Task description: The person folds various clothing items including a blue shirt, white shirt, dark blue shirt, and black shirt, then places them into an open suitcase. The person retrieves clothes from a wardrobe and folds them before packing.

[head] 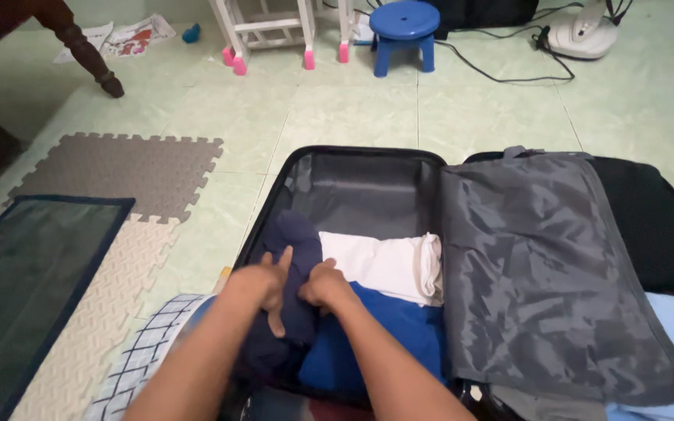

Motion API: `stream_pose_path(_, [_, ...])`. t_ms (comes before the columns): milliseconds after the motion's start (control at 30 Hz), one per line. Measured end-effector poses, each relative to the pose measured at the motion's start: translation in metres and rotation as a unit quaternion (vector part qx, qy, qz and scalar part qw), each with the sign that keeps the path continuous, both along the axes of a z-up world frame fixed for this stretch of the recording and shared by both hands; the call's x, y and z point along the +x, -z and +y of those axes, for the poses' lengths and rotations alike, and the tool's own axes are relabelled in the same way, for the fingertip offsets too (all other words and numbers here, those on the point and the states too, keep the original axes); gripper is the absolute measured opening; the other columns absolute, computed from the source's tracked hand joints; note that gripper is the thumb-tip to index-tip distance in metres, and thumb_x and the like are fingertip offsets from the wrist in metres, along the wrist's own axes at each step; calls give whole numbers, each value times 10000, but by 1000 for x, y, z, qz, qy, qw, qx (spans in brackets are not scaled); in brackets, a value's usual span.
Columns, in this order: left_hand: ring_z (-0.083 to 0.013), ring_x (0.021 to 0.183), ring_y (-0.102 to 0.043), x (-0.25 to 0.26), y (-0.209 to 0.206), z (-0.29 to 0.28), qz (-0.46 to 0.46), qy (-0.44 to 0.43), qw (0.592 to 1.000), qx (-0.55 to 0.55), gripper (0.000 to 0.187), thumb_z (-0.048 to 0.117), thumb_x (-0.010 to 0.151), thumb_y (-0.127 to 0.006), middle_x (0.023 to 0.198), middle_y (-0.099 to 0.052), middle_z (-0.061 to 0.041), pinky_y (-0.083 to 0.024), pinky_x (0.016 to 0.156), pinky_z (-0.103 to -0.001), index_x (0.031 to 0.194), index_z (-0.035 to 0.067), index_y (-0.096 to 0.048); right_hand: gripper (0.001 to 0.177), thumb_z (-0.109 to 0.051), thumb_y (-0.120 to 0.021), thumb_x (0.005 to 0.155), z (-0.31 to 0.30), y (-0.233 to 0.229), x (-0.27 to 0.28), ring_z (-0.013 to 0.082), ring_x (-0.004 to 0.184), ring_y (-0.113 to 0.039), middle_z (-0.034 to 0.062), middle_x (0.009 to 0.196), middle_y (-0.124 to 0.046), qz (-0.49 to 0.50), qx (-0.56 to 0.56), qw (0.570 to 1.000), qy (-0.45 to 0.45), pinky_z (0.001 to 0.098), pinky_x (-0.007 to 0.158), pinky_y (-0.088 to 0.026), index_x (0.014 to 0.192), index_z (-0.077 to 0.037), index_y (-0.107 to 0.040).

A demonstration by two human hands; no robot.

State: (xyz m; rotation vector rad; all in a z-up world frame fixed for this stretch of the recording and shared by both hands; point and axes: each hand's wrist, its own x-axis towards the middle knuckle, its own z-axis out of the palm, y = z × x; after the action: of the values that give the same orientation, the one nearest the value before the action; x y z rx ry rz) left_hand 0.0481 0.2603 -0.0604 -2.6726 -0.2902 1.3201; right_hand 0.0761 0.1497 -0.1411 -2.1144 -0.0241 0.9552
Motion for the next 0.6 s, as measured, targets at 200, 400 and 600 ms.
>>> stream_pose_path(200, [-376, 1451, -463, -15, 23, -18, -32, 29, 999, 16, 1683, 287, 536, -1043, 1713, 72, -268, -507, 1107, -433, 1632, 155, 227, 1245, -145, -972, 572, -15, -45, 5, 447, 1442, -403, 160, 1632, -262, -243, -156, 943, -166, 527, 1110, -464, 1574, -194, -236])
stream_pose_path(400, [-379, 1345, -497, -5, 10, 16, -80, -27, 991, -106, 1102, 213, 679, -934, 1576, -267, -242, -490, 1061, -431, 1561, 118, -280, 1499, -198, -1017, 512, -8, -35, 1, 481, 1489, -295, 130, 1723, 141, -156, -124, 931, -307, 497, 1190, -371, 1656, -360, -63])
stream_pose_path(600, [-272, 1167, -690, -20, 22, 42, -113, 189, 972, 82, 374, 147, 846, -789, 1248, -701, -103, -586, 899, -394, 1218, 145, -746, 1521, -303, -1035, 436, -19, -22, 0, 450, 1436, -411, 136, 1727, 111, -172, -124, 927, -310, 467, 1160, -423, 1651, -324, -120])
